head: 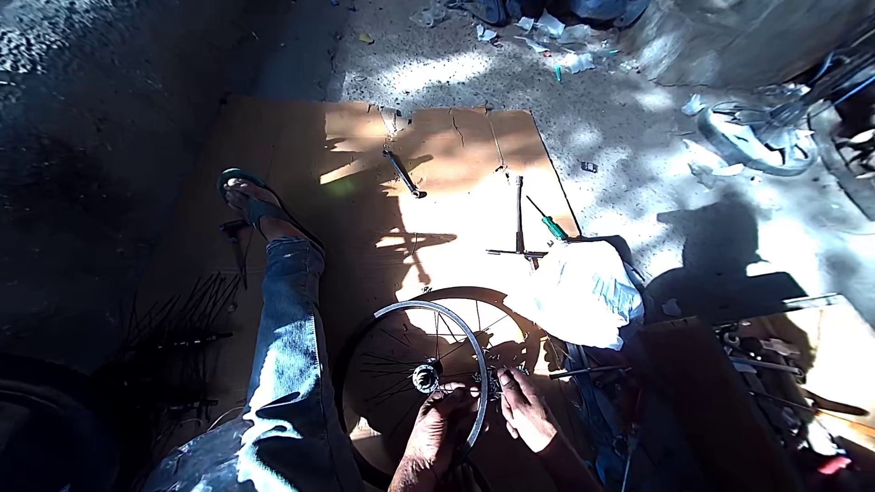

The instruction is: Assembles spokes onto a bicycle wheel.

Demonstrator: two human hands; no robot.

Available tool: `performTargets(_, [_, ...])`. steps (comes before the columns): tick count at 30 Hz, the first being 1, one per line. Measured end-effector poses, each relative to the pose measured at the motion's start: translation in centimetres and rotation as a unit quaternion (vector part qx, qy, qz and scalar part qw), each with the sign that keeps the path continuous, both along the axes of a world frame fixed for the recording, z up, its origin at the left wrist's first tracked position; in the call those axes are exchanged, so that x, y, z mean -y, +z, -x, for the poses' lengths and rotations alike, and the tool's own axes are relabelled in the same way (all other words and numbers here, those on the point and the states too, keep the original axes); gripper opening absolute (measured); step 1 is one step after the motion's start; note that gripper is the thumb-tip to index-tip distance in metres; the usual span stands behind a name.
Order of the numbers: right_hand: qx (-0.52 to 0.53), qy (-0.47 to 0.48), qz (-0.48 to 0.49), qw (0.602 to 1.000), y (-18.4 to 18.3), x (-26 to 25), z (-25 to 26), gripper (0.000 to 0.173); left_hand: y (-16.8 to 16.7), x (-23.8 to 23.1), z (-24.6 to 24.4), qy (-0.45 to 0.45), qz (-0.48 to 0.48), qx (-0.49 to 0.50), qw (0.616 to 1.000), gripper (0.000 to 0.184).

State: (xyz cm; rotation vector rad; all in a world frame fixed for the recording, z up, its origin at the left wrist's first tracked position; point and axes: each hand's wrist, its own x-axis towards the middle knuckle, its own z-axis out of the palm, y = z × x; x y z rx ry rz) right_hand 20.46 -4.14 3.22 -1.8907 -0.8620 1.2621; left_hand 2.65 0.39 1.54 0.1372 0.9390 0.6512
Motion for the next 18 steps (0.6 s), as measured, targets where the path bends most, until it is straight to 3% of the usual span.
performTargets(3, [0.051,0.006,0.055,0.997,-0.2,0.0,0.2,0.044,0.0,-0.1,0.2,0.001,0.001,-0.002,1.0,0.021])
performTargets(5, [0.012,0.02,0.041,0.999,0.3,0.3,0.5,0.047,-0.1,-0.1,0.4,0.001,0.002,-0.001,1.0,0.021])
performTargets(9, [0.01,0.002,0.002,1.0,-0.3,0.1,0.4,0.032,-0.1,0.0,0.0,-0.002,0.0,-0.008,1.0,0.021])
performTargets(11, [-0.015,-0.03,0.017,0.999,-0.4,0.2,0.6,0.037,0.0,0.1,0.1,-0.004,0.003,-0.012,1.0,0.021])
performTargets(15, [-0.003,0.013,-0.032,0.999,-0.6,0.9,0.4,0.039,0.0,0.2,0.2,-0.007,-0.001,-0.021,1.0,0.021])
performTargets(18, [0.011,0.029,-0.04,0.999,-1.0,0.5,0.1,0.033,0.5,0.2,0.4,-0.083,-0.055,-0.055,0.993,0.028])
